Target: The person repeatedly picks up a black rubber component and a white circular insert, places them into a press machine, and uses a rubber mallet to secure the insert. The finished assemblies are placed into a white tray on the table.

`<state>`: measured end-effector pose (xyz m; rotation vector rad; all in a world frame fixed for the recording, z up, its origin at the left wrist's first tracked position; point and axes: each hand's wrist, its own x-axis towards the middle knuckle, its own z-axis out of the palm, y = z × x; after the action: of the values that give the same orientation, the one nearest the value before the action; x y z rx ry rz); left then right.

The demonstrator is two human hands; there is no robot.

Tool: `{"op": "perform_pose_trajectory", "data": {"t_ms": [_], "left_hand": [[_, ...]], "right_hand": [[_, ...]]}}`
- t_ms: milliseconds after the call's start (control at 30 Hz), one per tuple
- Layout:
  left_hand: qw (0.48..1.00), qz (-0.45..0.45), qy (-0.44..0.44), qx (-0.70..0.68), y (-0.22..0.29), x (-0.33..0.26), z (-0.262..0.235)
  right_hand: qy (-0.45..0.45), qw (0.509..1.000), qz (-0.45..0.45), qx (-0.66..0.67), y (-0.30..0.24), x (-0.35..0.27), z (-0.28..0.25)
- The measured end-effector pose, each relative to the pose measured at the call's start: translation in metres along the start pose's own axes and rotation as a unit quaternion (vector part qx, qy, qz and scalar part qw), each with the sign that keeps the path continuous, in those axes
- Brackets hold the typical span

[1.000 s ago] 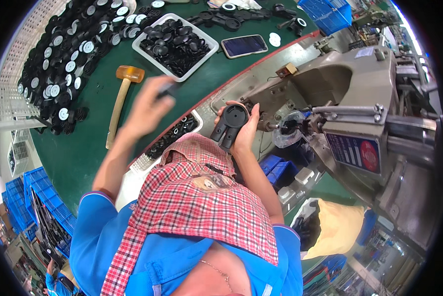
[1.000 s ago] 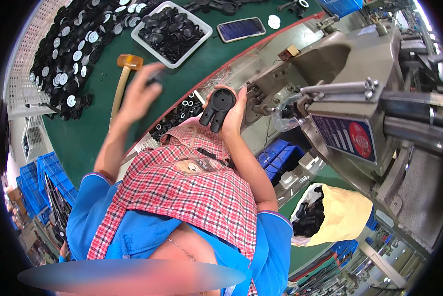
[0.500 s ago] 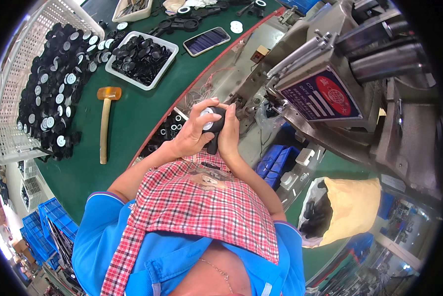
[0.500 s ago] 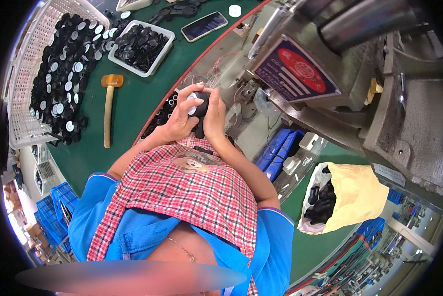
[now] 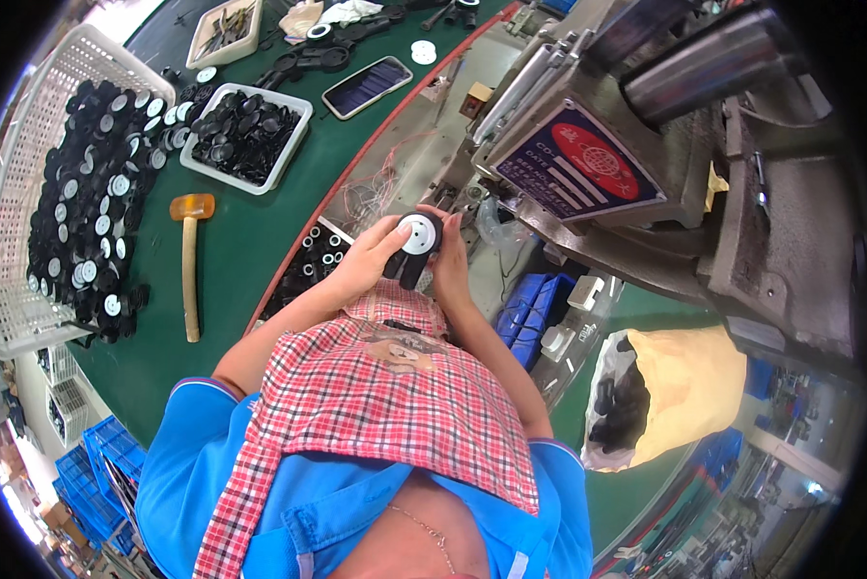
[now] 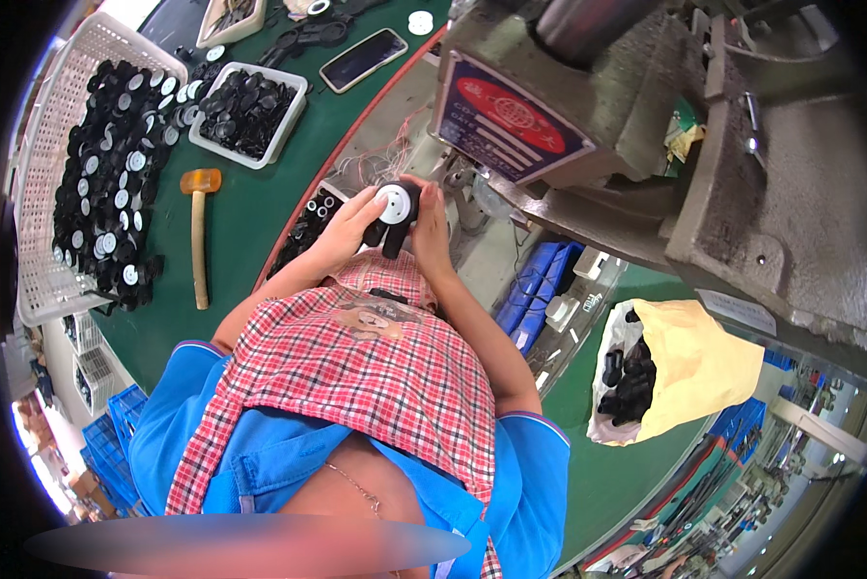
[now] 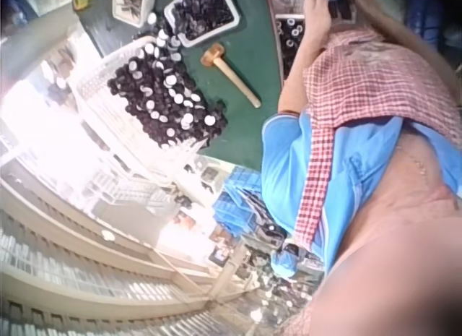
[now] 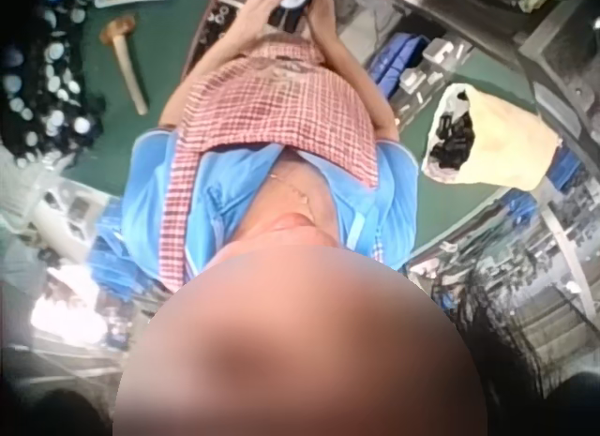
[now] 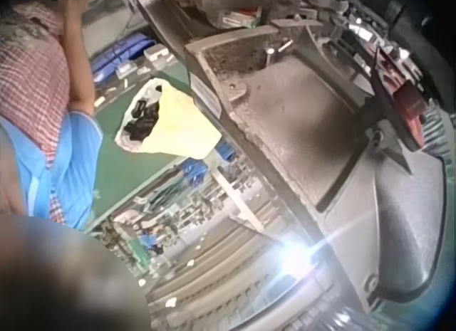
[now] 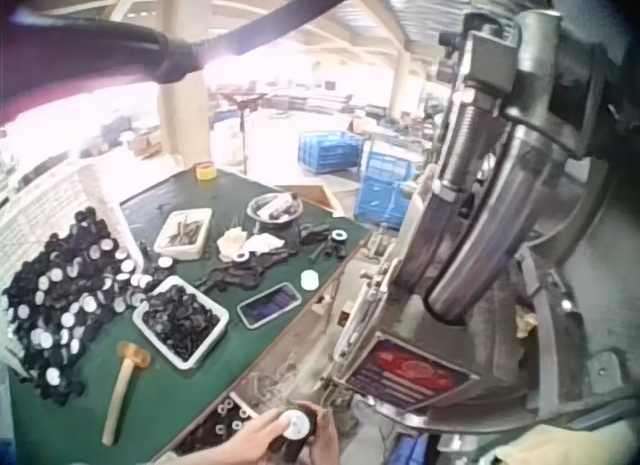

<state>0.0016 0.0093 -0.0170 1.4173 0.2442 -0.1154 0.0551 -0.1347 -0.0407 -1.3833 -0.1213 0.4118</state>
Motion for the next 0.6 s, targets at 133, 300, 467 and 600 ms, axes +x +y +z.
{"op": "perform_pose_trajectory", "data": {"t_ms": [133,300,467,600], "left_hand": [[0.999,0.022,-0.017,0.043,-0.007,0.040,0.009],[0.995,0.042,-0.071,0.060,0.007,0.081,0.036],[0.984,-0.001,-0.065,0.165,0.004,0.100,0.042],[0.968,-0.114,-0.056,0.218,0.000,0.107,0.047]], "right_hand": [[0.029,0.999,0.014,0.011,-0.011,-0.006,-0.030],[0.089,0.996,-0.008,0.008,-0.035,0.003,-0.056],[0.119,0.991,0.045,0.049,-0.034,0.012,-0.055],[0.185,0.977,0.088,0.059,-0.004,0.026,-0.060]]}}
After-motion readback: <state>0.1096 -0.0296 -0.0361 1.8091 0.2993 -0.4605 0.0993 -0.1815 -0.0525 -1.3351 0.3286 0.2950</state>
